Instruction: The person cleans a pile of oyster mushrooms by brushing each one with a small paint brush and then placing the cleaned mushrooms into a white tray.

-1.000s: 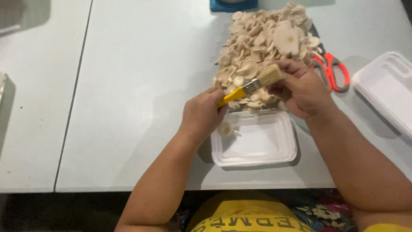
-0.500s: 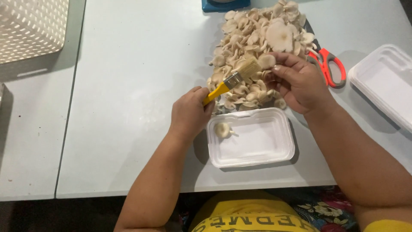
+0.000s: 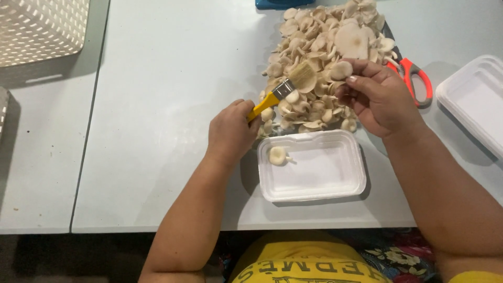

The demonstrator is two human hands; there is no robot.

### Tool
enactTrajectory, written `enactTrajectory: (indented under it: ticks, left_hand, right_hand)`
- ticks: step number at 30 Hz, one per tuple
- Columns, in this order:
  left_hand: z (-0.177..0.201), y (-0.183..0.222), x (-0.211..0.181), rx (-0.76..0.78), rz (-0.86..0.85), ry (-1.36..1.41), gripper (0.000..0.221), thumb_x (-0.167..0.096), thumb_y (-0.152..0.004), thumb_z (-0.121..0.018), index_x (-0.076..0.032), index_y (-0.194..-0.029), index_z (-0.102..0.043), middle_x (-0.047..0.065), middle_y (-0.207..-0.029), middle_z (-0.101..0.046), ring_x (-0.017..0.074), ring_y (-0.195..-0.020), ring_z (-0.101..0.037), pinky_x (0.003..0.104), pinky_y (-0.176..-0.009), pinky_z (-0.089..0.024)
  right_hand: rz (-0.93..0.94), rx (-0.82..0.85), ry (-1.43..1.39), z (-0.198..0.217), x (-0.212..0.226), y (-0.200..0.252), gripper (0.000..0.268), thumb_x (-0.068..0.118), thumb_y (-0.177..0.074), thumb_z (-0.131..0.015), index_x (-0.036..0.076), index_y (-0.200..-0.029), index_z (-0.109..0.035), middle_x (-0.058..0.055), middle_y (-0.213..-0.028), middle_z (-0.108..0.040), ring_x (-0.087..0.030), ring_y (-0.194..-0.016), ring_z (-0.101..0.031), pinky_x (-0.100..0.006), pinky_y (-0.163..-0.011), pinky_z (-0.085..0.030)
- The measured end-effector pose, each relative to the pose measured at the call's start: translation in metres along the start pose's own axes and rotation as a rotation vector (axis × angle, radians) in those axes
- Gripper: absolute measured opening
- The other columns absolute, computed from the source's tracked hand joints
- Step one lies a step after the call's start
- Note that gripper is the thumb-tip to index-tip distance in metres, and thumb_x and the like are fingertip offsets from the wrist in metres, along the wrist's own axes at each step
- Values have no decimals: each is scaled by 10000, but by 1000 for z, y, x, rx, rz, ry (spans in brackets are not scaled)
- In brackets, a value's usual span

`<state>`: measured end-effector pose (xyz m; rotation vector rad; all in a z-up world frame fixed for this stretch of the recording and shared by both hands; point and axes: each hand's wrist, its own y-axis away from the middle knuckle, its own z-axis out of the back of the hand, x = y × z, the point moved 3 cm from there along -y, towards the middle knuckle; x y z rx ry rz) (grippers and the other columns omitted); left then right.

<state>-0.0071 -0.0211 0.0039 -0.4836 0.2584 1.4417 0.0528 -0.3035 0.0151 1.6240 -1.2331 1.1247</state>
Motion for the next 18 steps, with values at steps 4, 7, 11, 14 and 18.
enactTrajectory:
  ticks: [4,7,11,14,18]
  left_hand:
    - [-21,-2,2,29,-128,-34,91,-244,-892,-648,-153,-899,-637,-9,-815,-631,273,-604,-596,430,-460,-454]
    - [-23,-4,-5,123,-106,-29,95,-235,-910,-647,-140,-912,-659,-15,-850,-644,269,-658,-610,423,-507,-479]
    - [-10,-6,-4,103,-91,-25,82,-232,-897,-649,-157,-888,-681,-12,-806,-649,240,-659,-617,407,-489,-476]
    - [-4,-10,4,239,73,-87,250,-318,-966,-656,-122,-818,-613,24,-788,-630,263,-673,-580,432,-537,-453]
    - [-3,-10,13,173,89,-22,164,-224,-876,-646,-108,-772,-594,42,-755,-618,275,-667,-561,437,-538,-423]
  right_hand:
    - [-158,-4,156,-6,-7,3,347,85,-1011,-553,110,-1346,-640,-71,-1054,-703,-195,-913,-688,-302,-810,-573]
    - [-173,36,197,-19,1,10,383,30,-1013,-536,65,-1383,-627,-107,-1110,-699,-205,-903,-683,-293,-824,-591]
    - [-117,20,158,-8,-3,6,383,46,-1018,-540,74,-1390,-624,-79,-1001,-696,-154,-860,-698,-262,-770,-605]
    - [-17,71,102,-6,3,4,312,47,-1040,-543,52,-1335,-641,-76,-1060,-725,-148,-850,-711,-244,-784,-588]
    - [-39,16,147,-9,6,5,359,31,-1036,-534,45,-1385,-617,-92,-1021,-704,-161,-861,-694,-242,-802,-595]
